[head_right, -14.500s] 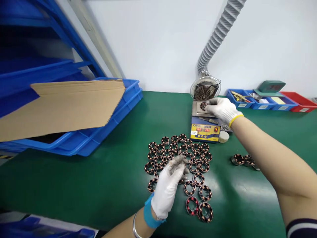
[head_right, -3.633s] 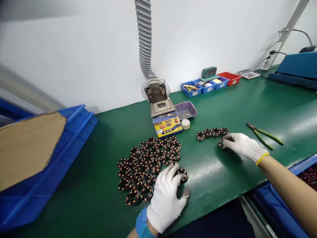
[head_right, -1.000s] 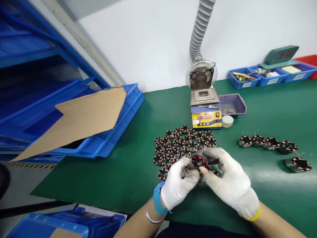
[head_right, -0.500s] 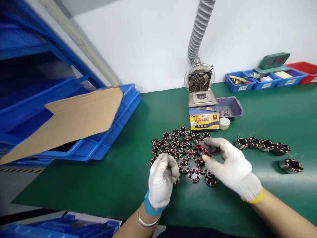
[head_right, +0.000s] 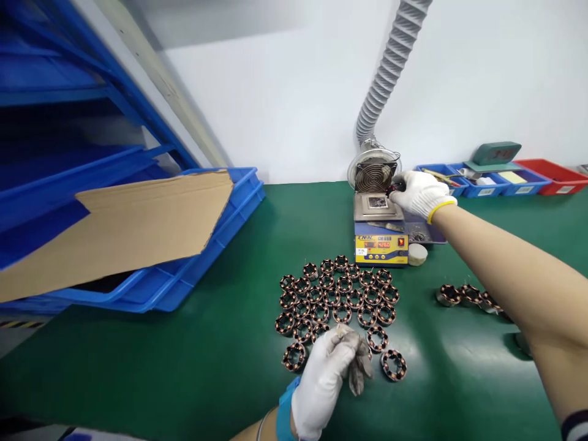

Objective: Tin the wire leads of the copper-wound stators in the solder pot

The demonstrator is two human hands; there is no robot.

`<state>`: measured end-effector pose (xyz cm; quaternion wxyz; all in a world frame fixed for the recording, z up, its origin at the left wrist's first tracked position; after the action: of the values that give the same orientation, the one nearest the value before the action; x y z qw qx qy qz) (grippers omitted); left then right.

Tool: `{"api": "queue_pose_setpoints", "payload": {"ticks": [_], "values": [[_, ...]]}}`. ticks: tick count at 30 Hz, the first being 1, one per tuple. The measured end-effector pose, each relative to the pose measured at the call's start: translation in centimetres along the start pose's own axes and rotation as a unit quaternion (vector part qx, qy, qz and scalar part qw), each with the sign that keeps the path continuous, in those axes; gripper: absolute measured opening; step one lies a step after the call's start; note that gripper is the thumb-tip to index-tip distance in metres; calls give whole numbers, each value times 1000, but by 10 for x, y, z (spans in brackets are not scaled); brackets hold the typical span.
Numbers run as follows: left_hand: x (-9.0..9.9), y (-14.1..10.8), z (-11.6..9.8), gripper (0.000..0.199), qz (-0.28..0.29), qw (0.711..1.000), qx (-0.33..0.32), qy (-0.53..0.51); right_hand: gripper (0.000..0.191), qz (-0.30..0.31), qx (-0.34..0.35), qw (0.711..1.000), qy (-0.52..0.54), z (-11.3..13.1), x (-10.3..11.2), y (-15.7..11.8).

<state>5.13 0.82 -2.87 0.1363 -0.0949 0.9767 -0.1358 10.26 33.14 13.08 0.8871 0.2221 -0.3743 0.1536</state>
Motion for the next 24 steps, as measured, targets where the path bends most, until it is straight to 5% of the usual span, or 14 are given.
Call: {"api": "queue_pose_setpoints", "payload": {"ticks": [6, 11, 15, 24], "values": [[3, 3, -1, 58, -5, 1000, 11, -10, 94, 58, 16, 992, -110, 5, -23, 27], [4, 5, -2, 57, -2, 1000, 9, -20, 64, 72, -7, 983, -171, 0, -45, 44], [6, 6, 0, 59, -2, 1000, 15, -19, 61, 83, -16, 977, -194, -5, -57, 49], [4, 5, 0, 61, -7, 999, 25, -19, 59, 69, -13, 979, -191, 3, -42, 45]]}}
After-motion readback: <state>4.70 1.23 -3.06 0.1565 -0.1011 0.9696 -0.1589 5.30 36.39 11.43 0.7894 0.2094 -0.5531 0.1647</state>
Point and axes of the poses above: each hand's wrist, its own y-axis towards the middle knuckle, its own x-axis out of the back of the hand, z = x × y, the point moved 8 cm from there along y, towards the middle knuckle, and after that the axes turned 14 degrees about y, right-handed, at the moved point
